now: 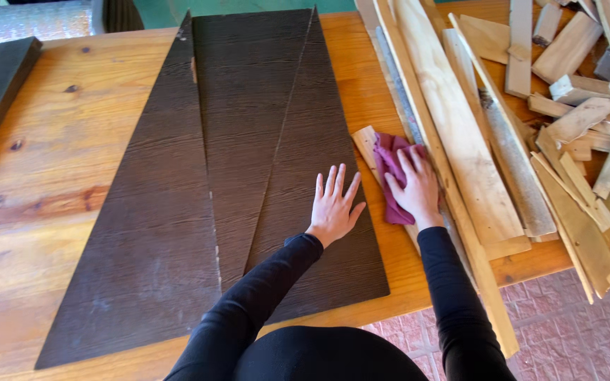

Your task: The person wipes several dark wooden panels with a pink cloth on a wooden workbench. They repeatedly wipe each panel, then pick up and reposition the panels multiple times before wiping again. The panels are handled one at a time and placed back on the bench.

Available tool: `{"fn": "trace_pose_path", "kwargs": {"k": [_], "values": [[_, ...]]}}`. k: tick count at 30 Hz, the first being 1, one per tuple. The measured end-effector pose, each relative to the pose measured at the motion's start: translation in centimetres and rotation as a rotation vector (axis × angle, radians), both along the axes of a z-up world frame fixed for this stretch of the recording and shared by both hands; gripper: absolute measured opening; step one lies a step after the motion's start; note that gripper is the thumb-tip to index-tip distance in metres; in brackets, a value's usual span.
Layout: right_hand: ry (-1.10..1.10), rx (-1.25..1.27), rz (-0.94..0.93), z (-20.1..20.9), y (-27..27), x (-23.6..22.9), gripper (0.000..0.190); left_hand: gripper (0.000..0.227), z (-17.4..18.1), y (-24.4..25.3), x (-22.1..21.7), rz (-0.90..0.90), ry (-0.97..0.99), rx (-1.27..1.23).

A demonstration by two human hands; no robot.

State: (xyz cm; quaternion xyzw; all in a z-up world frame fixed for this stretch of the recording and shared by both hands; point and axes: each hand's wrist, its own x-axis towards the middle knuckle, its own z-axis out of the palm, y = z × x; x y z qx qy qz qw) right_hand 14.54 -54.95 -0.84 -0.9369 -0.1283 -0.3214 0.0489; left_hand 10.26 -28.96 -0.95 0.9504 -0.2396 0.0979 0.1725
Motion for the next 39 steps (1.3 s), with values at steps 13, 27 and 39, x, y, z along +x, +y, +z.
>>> {"fn": "trace_pose_path", "kwargs": {"k": [13, 27, 39], "values": [[0.170, 0.224, 0.001, -6.0, -2.0, 1.5, 0.059, 0.077, 1.3, -1.9, 1.2, 0.068, 0.208, 0.086], [0.149, 0.198, 0.061, -6.5, -3.1, 1.9, 0.052, 0.079, -2.0, -0.1, 3.7, 0.006, 0.445, -0.100], [0.118, 0.384, 0.205, 2.4, 12.6, 0.0, 0.041, 0.067, 6.5, 24.2, -3.0, 0.342, -0.081, -0.064]]}}
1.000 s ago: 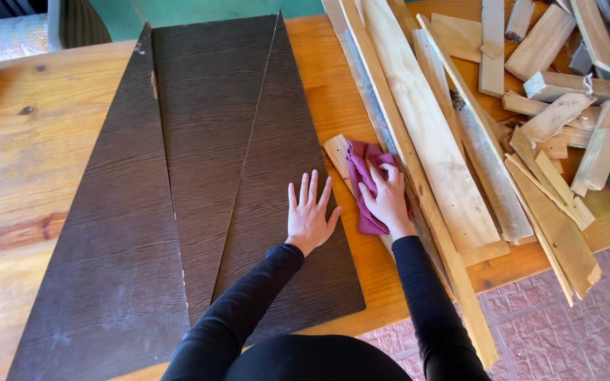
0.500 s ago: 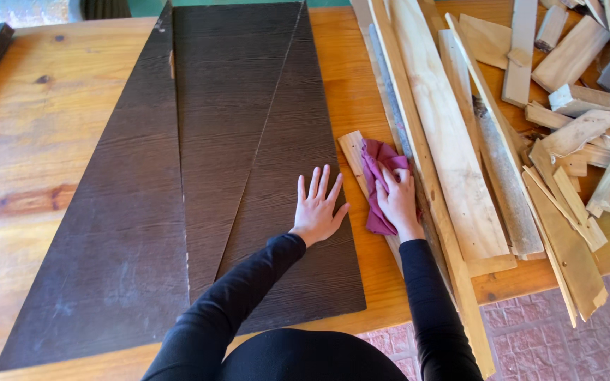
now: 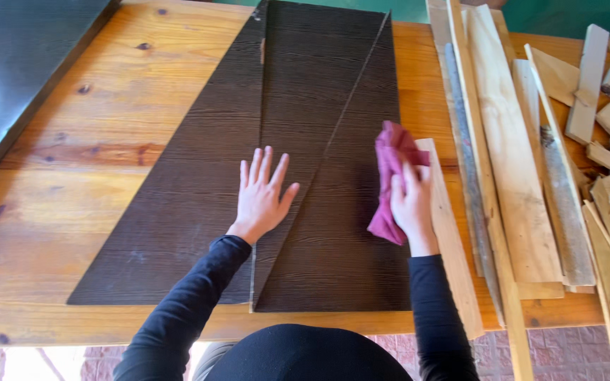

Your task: The person wipes several dark wooden panels with a pink cloth on a wooden workbench. They repeatedly wipe each panel, then pick up and reposition the panels multiple times before wiping again. The panels are handled one at a time and placed back on the bench.

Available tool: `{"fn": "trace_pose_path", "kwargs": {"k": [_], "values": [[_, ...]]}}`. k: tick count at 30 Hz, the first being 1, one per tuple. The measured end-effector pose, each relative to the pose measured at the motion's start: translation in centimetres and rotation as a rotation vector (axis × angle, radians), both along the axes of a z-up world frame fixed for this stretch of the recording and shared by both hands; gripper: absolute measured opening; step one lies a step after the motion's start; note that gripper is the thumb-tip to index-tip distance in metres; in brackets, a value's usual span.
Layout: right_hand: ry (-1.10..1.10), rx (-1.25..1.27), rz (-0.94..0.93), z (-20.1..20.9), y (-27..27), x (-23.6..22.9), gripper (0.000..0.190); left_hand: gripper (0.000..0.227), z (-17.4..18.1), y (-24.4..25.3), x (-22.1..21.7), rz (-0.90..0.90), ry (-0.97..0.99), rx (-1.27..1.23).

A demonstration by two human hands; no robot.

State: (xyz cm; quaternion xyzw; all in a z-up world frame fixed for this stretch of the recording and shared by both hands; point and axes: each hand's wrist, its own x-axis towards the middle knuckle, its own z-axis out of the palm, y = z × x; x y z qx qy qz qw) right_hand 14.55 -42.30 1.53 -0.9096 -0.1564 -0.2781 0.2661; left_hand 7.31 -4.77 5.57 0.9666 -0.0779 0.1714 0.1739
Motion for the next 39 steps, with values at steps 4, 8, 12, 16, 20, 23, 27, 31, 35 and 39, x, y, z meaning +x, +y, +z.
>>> {"fn": "trace_pose_path", "kwargs": {"k": [4, 8, 12, 16, 20, 23, 27, 31, 35, 39], "values": [[0.084, 0.070, 0.094, 1.1, 13.0, -3.2, 0.042, 0.071, -1.5, 7.8, -1.4, 0.032, 0.019, -0.014], [0.131, 0.002, 0.084, -0.5, 22.3, -5.5, 0.051, 0.070, -3.4, 13.4, -2.0, 0.039, 0.034, 0.060], [0.055, -0.236, -0.098, -3.5, 25.5, -6.5, 0.054, 0.072, -5.8, 15.6, -2.8, -0.018, 0.044, 0.096], [0.063, -0.254, -0.137, -3.8, 25.7, -6.7, 0.054, 0.073, -5.9, 15.9, -3.4, -0.046, 0.071, 0.050], [0.018, -0.186, -0.106, -3.9, 25.4, -6.5, 0.049, 0.074, -5.8, 15.4, -3.3, -0.032, 0.097, 0.030], [-0.013, -0.199, -0.088, -4.6, 24.8, -6.3, 0.047, 0.073, -5.8, 15.3, -3.7, -0.019, 0.094, 0.025], [-0.030, -0.185, -0.035, -4.9, 24.0, -5.6, 0.046, 0.078, -5.9, 15.2, -3.5, -0.005, 0.077, 0.026], [0.101, -0.110, -0.010, -2.8, 24.2, -5.7, 0.045, 0.083, -5.3, 16.4, -4.1, -0.011, 0.056, -0.102], [0.063, 0.042, 0.131, 0.5, 29.8, -4.5, 0.042, 0.084, -3.6, 21.6, -4.1, -0.005, 0.004, -0.237], [0.047, 0.062, 0.304, 5.8, 44.5, -4.5, 0.040, 0.079, -1.1, 32.3, -3.8, 0.062, -0.135, -0.195]]}}
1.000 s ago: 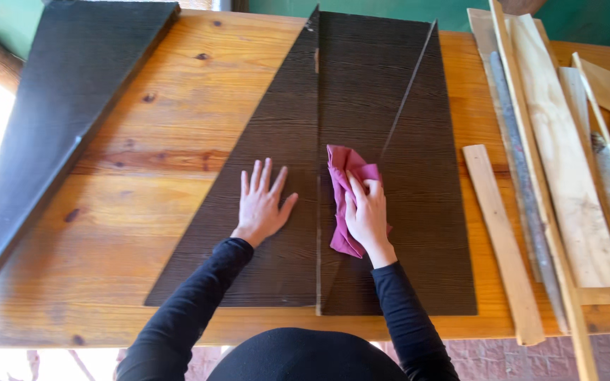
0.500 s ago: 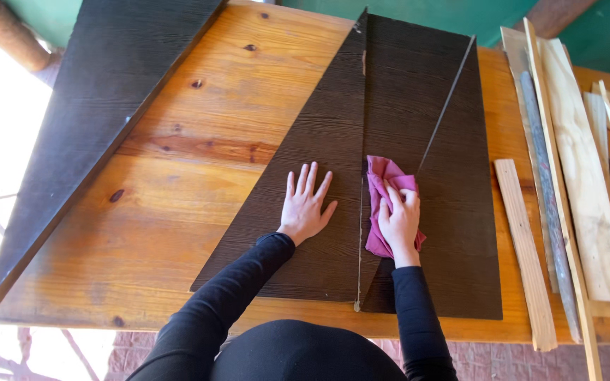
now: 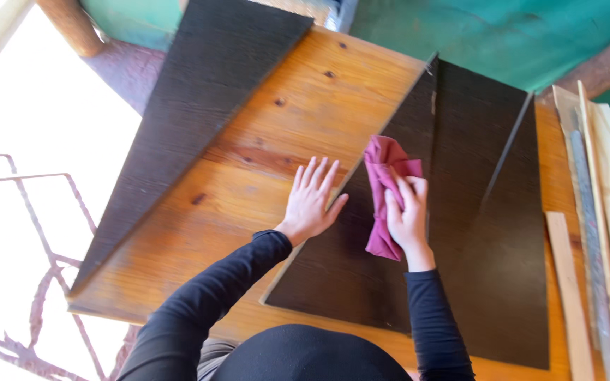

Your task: The person wipes several dark wooden panels with a pink cloth on a wooden workbench. They repeatedly wipe each panel, then pick up and reposition the panels multiple times before wiping again. The panels are handled one at a time and placed back on the bench.

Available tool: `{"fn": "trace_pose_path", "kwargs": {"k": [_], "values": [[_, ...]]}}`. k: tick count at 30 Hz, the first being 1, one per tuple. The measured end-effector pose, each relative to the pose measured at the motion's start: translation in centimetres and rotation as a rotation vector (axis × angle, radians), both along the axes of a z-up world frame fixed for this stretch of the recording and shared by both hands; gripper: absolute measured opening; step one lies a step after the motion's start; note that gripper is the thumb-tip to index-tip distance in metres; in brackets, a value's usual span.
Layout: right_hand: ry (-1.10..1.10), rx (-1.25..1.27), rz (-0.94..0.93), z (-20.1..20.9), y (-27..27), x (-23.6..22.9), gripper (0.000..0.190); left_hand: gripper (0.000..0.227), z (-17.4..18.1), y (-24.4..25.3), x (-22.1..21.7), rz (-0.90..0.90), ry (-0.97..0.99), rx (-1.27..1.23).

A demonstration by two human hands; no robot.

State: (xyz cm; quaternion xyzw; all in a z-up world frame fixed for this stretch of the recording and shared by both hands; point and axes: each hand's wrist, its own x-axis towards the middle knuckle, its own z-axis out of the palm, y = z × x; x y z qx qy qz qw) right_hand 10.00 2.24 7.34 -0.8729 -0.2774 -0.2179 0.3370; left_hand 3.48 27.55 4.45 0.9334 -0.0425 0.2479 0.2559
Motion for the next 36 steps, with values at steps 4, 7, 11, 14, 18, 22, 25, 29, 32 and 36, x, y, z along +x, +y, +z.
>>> {"fn": "trace_pose_path", "kwargs": {"k": [4, 7, 11, 14, 18, 22, 25, 29, 32, 36], "values": [[0.018, 0.054, 0.104, 1.4, 14.9, -0.1, 0.048, 0.082, 1.4, 13.5, -0.6, 0.058, -0.036, 0.056], [0.028, 0.096, 0.132, 0.3, 24.0, -0.4, 0.045, 0.080, 1.9, 22.2, -1.4, 0.114, -0.047, 0.126], [0.152, 0.100, 0.137, -1.6, 32.4, -0.2, 0.049, 0.076, -0.4, 29.9, -1.5, 0.133, 0.044, 0.131], [0.174, 0.065, 0.128, -3.5, 35.9, 1.7, 0.048, 0.069, -2.9, 33.1, -0.6, 0.139, 0.059, 0.165], [0.171, 0.013, 0.135, -4.4, 38.8, 5.2, 0.046, 0.059, -5.0, 35.5, 1.6, 0.136, 0.069, 0.235], [0.111, -0.060, 0.103, -5.5, 41.2, 12.4, 0.048, 0.055, -5.1, 36.7, 6.2, 0.142, 0.055, 0.236], [0.122, -0.054, 0.086, -6.4, 42.0, 17.5, 0.052, 0.058, -6.5, 36.6, 9.4, 0.128, 0.069, 0.224], [0.064, -0.062, -0.091, -5.8, 42.0, 26.3, 0.052, 0.058, -8.3, 36.7, 14.8, 0.100, 0.124, 0.199], [0.055, -0.065, -0.247, -6.6, 40.1, 34.5, 0.051, 0.059, -7.5, 36.0, 18.1, 0.078, 0.143, 0.196], [0.121, -0.108, -0.447, -10.2, 38.1, 44.1, 0.049, 0.060, -5.5, 35.7, 17.9, 0.071, 0.166, 0.182]]}}
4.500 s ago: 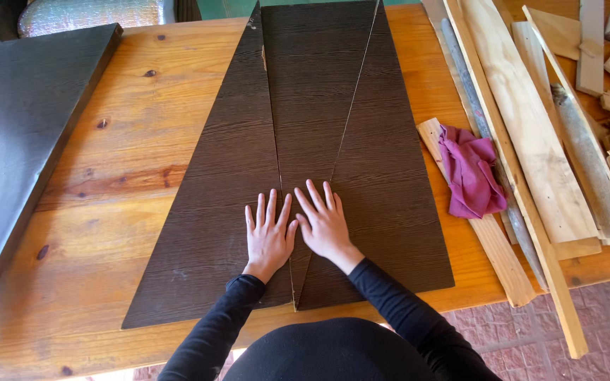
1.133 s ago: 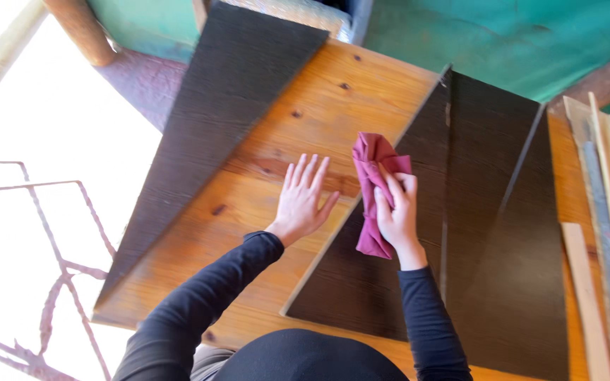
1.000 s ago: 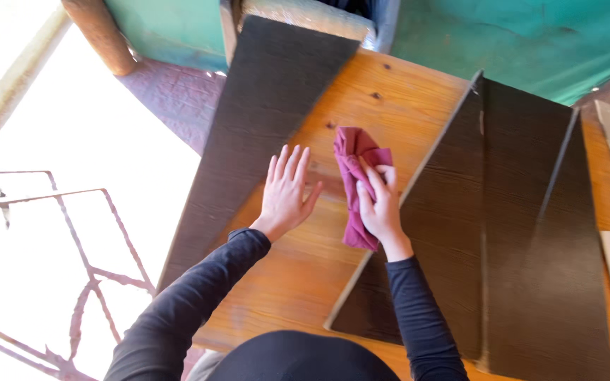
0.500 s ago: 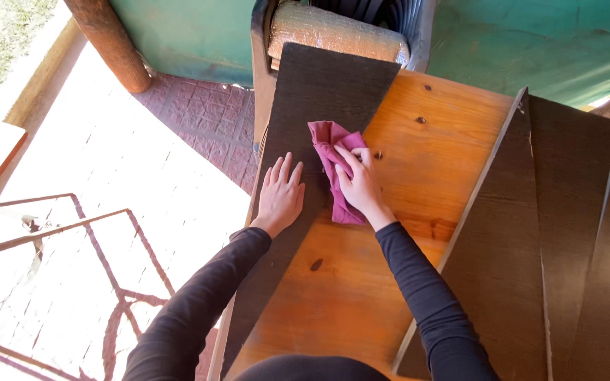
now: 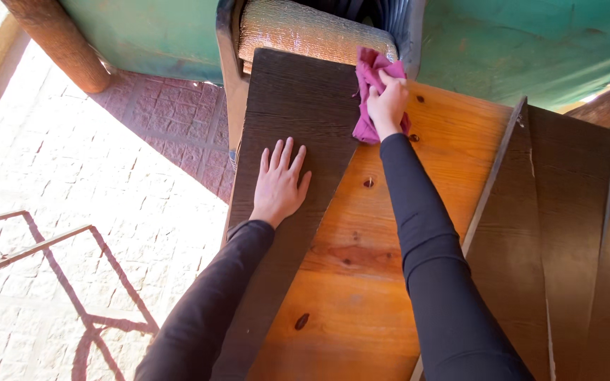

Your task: The person wipes several dark wooden panels with a pink cloth on a wooden workbench. They repeatedly wipe each panel, then pick up and reposition the panels multiple times before wiping again. The panels are handled one at a time and placed back on the bench.

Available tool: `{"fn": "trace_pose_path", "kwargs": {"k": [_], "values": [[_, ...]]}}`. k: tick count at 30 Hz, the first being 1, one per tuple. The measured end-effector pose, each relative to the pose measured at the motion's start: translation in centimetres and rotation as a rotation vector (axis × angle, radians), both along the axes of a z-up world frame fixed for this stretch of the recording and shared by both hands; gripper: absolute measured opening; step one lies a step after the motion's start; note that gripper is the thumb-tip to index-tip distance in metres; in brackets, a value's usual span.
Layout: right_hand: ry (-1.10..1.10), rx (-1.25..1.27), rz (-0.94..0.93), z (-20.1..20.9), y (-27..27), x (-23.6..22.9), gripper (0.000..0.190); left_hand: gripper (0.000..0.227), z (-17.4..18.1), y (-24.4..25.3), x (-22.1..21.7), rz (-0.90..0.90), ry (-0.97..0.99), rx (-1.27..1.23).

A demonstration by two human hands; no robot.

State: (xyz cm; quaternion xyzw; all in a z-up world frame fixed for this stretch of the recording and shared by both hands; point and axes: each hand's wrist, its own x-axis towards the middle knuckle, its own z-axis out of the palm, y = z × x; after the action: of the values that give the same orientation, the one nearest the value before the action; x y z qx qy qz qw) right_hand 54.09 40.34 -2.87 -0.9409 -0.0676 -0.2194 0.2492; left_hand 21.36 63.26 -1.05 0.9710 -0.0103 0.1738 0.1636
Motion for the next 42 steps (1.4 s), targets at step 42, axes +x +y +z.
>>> {"fn": "trace_pose_path", "kwargs": {"k": [42], "values": [[-0.167, -0.158, 0.530, 2.1, 14.8, -1.3, 0.035, 0.061, 1.4, -0.6, -1.0, -0.020, -0.016, -0.028]]}}
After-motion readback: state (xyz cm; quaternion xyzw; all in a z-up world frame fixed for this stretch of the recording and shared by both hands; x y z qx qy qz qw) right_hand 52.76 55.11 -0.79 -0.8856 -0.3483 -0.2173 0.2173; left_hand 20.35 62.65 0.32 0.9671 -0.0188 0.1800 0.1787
